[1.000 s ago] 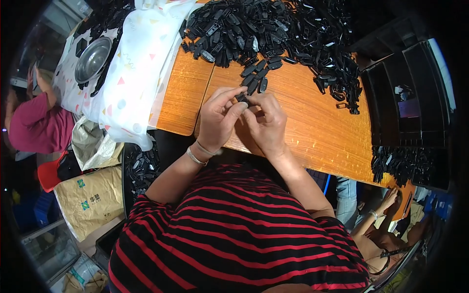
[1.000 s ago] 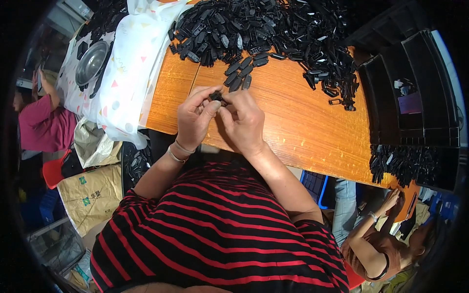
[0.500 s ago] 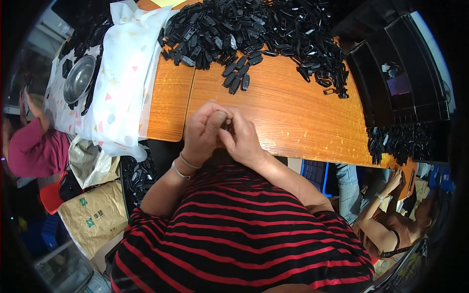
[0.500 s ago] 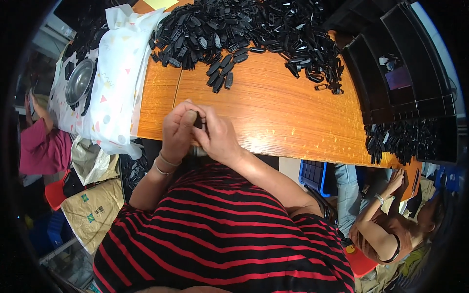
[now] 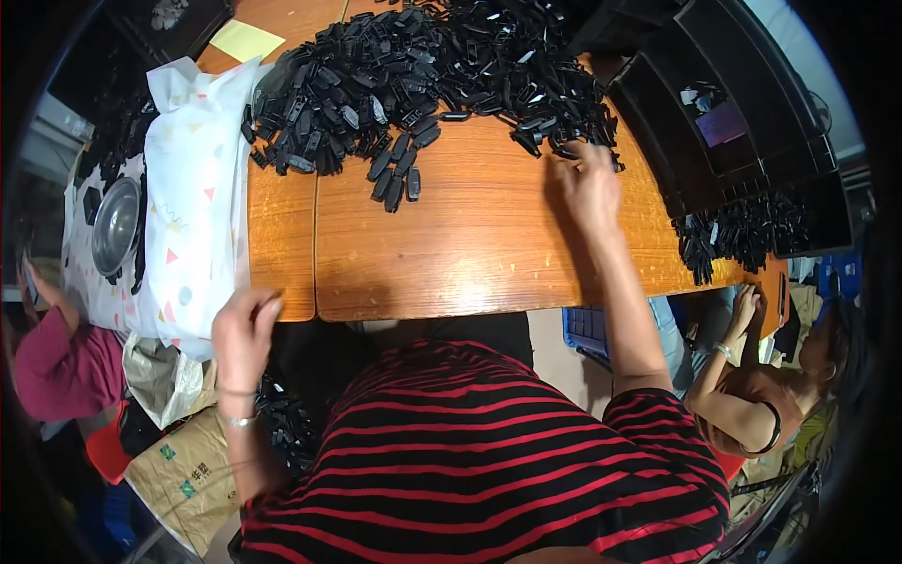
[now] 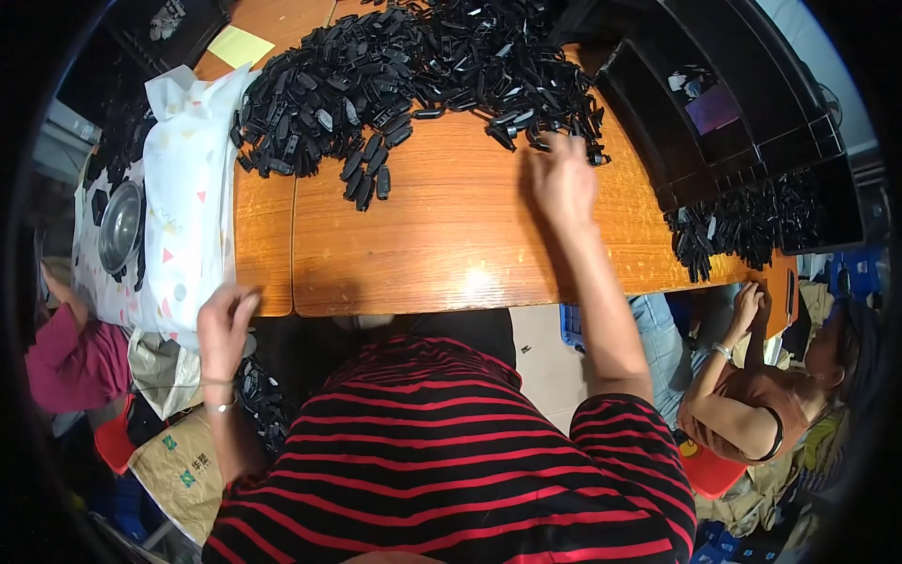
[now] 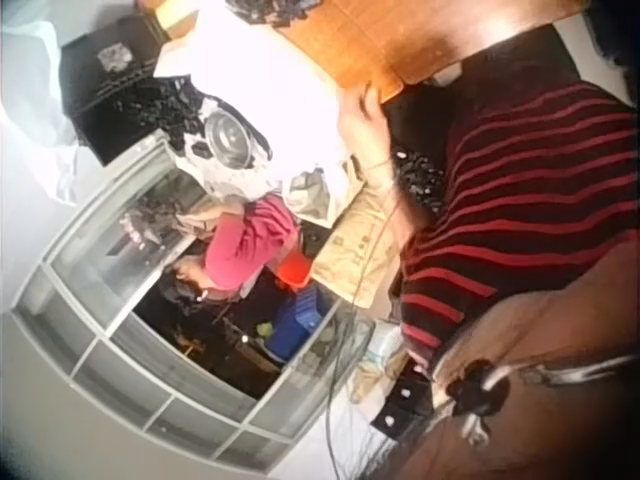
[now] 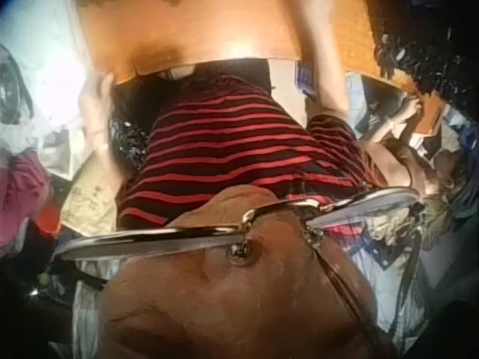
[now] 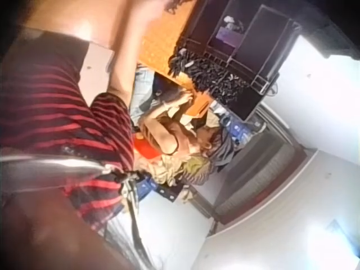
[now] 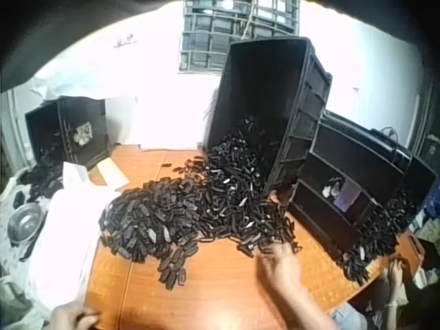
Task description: Assembling and inspecting small black plastic clips on a workbench.
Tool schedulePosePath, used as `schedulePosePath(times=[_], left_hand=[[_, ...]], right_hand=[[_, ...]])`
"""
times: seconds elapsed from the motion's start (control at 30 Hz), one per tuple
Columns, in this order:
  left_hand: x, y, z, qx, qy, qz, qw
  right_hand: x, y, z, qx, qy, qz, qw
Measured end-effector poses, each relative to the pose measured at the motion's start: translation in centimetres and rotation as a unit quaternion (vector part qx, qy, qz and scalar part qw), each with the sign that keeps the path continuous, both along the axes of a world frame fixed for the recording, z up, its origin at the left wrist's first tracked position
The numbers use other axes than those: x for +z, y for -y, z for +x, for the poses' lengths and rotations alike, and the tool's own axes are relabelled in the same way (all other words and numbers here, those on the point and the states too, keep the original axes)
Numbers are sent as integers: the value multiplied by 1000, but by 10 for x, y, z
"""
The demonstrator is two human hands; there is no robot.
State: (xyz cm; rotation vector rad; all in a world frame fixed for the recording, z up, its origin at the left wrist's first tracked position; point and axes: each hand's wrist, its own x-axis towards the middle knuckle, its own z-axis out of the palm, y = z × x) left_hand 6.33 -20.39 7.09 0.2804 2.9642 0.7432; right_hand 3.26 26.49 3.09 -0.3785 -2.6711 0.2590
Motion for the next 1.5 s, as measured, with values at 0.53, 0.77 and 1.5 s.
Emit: schedulePosePath(times=[0.53,0.77,1.5], left_hand=[[-64,-155,-87,-201,-158,111,960],[-69,-133,-72,-174,-135,283,933],[-42,-125,-87,-327,-172,-10,929]], right_hand=[[0,44,-15,156,103,-33,982],[3,71,-8,231,79,-110,963],[-1,91,5,270,71,-349,894]])
